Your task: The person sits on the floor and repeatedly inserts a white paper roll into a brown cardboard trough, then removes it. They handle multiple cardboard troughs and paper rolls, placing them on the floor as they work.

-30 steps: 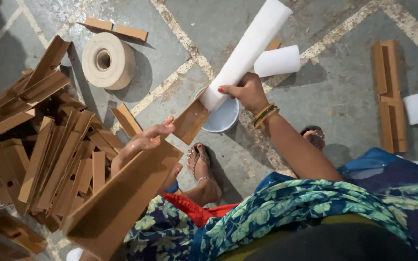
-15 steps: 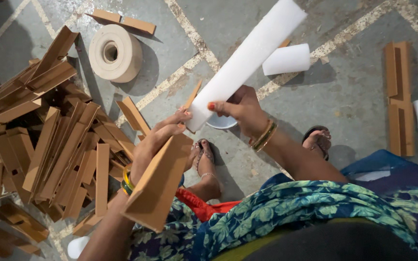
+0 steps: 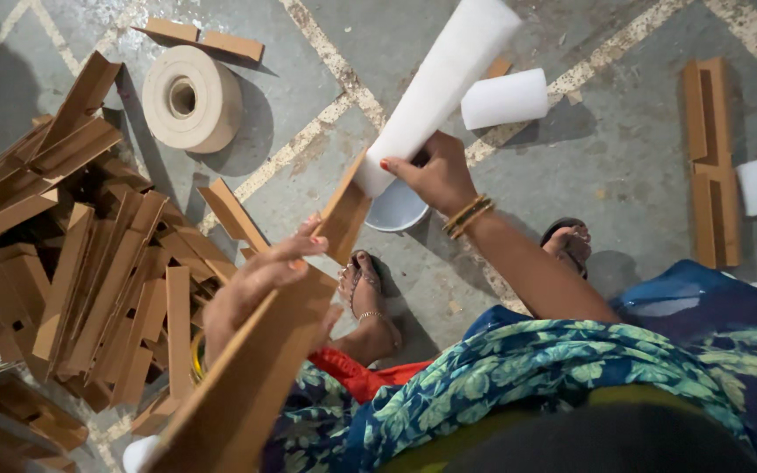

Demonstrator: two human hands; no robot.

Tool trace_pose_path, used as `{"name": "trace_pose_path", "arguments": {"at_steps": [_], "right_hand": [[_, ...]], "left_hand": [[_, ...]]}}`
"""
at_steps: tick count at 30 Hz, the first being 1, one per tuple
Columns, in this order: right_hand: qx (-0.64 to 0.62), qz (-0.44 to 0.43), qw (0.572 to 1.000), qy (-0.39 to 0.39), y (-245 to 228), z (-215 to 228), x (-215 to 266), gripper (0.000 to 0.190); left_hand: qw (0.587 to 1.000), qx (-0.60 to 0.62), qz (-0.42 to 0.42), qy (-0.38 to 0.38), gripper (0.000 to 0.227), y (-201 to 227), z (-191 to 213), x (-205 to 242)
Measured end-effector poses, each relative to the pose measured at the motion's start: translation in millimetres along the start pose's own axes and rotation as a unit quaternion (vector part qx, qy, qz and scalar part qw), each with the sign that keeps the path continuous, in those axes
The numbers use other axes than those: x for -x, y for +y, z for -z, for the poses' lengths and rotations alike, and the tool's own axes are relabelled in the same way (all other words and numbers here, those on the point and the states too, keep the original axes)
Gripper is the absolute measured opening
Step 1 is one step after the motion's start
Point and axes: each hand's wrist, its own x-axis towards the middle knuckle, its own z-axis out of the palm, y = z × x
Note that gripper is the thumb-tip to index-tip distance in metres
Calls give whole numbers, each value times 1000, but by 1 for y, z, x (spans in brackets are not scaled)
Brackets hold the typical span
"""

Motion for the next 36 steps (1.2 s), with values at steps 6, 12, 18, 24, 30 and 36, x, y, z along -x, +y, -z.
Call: {"name": "trace_pose_path", "arguments": {"at_steps": [6, 12, 18, 24, 30, 36], "right_hand": [[-72, -51, 996, -9, 49, 9, -19, 32], [-98, -61, 992, -60, 67, 12, -21, 33], [-199, -128, 966, -101, 30, 4, -13, 27], [-273, -108, 943, -160, -25, 12, 6, 20], [-213, -50, 970, -108, -19, 26, -1, 16], [294, 196, 935, -43, 69, -6, -8, 21]], "left_hand": [[998, -18, -36, 57, 68, -61, 26, 24], [886, -435, 158, -34, 60, -64, 38, 65], [997, -38, -56, 37, 72, -48, 19, 10], [994, -98, -48, 23, 65, -49, 3, 2], [997, -43, -36, 47, 76, -75, 39, 7], [981, 69, 106, 148, 77, -63, 75, 41]]}}
